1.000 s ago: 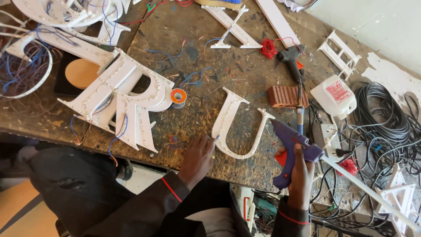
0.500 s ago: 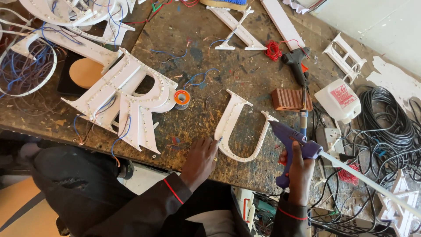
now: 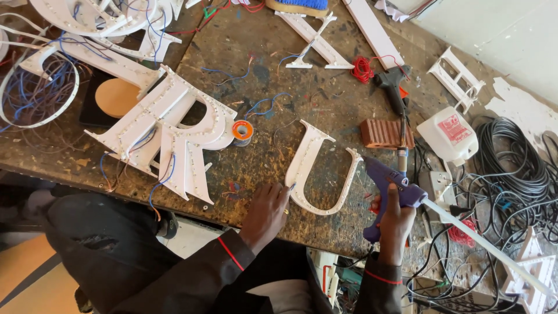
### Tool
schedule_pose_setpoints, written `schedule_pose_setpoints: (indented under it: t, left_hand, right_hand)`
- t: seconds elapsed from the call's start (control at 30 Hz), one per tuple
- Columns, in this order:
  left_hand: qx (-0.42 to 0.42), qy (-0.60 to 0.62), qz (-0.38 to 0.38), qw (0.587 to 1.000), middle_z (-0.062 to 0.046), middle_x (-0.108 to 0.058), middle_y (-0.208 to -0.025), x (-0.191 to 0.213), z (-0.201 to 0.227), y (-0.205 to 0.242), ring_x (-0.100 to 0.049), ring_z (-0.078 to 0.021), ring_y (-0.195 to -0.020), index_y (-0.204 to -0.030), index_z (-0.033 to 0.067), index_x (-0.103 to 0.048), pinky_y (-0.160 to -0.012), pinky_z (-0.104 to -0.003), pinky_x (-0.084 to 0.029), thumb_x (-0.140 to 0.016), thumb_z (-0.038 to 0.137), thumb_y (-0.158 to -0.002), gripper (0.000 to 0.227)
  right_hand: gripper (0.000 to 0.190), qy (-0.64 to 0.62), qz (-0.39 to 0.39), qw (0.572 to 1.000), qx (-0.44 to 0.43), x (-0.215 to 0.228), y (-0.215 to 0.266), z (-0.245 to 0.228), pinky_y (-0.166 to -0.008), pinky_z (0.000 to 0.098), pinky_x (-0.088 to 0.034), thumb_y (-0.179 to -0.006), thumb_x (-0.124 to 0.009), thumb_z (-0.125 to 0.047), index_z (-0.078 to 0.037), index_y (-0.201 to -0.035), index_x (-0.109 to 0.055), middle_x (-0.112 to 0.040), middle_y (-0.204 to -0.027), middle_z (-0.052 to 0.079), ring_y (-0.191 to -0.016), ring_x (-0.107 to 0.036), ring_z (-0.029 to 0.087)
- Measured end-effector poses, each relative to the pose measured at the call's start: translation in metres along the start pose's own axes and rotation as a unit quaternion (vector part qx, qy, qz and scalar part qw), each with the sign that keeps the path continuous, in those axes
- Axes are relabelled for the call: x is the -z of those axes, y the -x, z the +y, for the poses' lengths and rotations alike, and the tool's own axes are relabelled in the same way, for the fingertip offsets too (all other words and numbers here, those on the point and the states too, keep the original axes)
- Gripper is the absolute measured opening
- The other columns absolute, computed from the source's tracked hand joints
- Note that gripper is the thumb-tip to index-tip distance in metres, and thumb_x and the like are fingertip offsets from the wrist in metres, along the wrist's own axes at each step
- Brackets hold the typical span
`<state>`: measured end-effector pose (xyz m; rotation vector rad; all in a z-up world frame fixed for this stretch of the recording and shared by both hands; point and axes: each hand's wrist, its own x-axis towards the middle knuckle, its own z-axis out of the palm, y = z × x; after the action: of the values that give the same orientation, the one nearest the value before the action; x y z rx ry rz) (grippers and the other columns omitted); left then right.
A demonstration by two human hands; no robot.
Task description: The person assembles white lighted letters on a workbench. They use a hot glue gun to attach components to the letters 'U' and 'X', then switch to soldering wires on the letter 'R' using a soldering iron and solder wire.
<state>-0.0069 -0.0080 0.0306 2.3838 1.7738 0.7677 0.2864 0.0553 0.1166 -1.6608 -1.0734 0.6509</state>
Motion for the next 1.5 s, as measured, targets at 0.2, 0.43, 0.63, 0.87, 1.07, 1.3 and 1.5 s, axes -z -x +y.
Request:
schedule_pose_setpoints:
  t: [0.2,0.43,0.63,0.87,1.07,1.3,1.5]
  left_hand:
    - [-0.003,-0.008,-0.005,1.000,-0.021,-0.066,-0.118,0.007,0.000,-0.002,-0.073,-0.0374,-0.120,-0.136,0.0023,-0.063,-0.099,-0.051,-0.062,-0.072,0.011,-0.110,0.029]
    - [0.015,0.031,0.011,0.999,-0.017,-0.064,-0.128,-0.034,-0.006,0.006,-0.062,-0.0358,-0.116,-0.146,0.0047,-0.060,-0.104,-0.054,-0.055,-0.078,0.010,-0.099,0.051]
    - [0.009,0.053,0.059,0.997,-0.016,-0.064,-0.115,-0.014,0.000,-0.002,-0.058,-0.0316,-0.101,-0.132,0.0042,-0.060,-0.090,-0.049,-0.054,-0.057,0.011,-0.117,0.017]
    - [-0.084,0.013,0.030,0.996,-0.017,-0.058,-0.154,0.008,0.008,-0.013,-0.053,-0.0384,-0.149,-0.149,0.0025,-0.054,-0.135,-0.061,-0.034,-0.063,-0.007,-0.100,0.051]
    - [-0.173,0.024,-0.062,0.983,-0.020,-0.050,-0.174,-0.002,0.006,-0.035,-0.045,-0.0383,-0.165,-0.178,-0.0004,-0.025,-0.143,-0.064,-0.016,-0.064,-0.011,-0.096,0.091]
    - [-0.240,-0.044,-0.115,0.963,-0.021,-0.075,-0.136,-0.018,0.012,-0.056,-0.062,-0.0388,-0.145,-0.169,-0.0034,-0.046,-0.141,-0.071,-0.021,-0.076,-0.005,-0.089,0.085]
    - [-0.242,-0.025,-0.088,0.966,-0.019,-0.075,-0.128,-0.022,0.015,-0.055,-0.070,-0.0341,-0.129,-0.161,-0.0057,-0.054,-0.142,-0.071,-0.022,-0.078,-0.004,-0.092,0.073]
  right_hand:
    - [0.041,0.009,-0.005,1.000,0.018,-0.004,-0.004,0.004,-0.054,0.0333,-0.061,-0.121,-0.067,-0.030,0.000,-0.095,-0.076,-0.073,-0.075,0.014,-0.060,-0.072,0.018]
    - [0.033,0.054,-0.044,0.994,-0.088,0.017,0.028,-0.040,-0.068,0.0337,-0.062,-0.116,-0.068,-0.034,-0.003,-0.125,-0.078,-0.078,-0.083,0.009,-0.067,-0.071,0.018]
    - [0.042,-0.137,-0.113,0.982,-0.071,0.032,0.050,-0.017,-0.085,0.0444,-0.071,-0.117,-0.065,-0.028,0.000,-0.148,-0.062,-0.077,-0.090,0.016,-0.079,-0.078,0.027]
    - [0.038,-0.184,-0.039,0.977,-0.099,0.014,0.089,0.022,-0.082,0.0478,-0.072,-0.111,-0.069,-0.027,0.003,-0.135,-0.068,-0.082,-0.096,0.020,-0.086,-0.083,0.032]
    - [0.035,-0.201,0.005,0.973,-0.115,0.000,0.100,0.039,-0.070,0.0452,-0.071,-0.111,-0.069,-0.029,0.006,-0.113,-0.074,-0.081,-0.093,0.020,-0.083,-0.083,0.033]
    - [0.041,-0.202,-0.023,0.975,-0.092,0.003,0.094,0.047,-0.086,0.0477,-0.073,-0.111,-0.067,-0.031,0.010,-0.109,-0.074,-0.082,-0.094,0.024,-0.086,-0.083,0.036]
    - [0.041,-0.215,-0.006,0.973,-0.084,0.002,0.092,0.050,-0.084,0.0487,-0.072,-0.112,-0.068,-0.033,0.008,-0.118,-0.067,-0.080,-0.093,0.022,-0.083,-0.082,0.036]
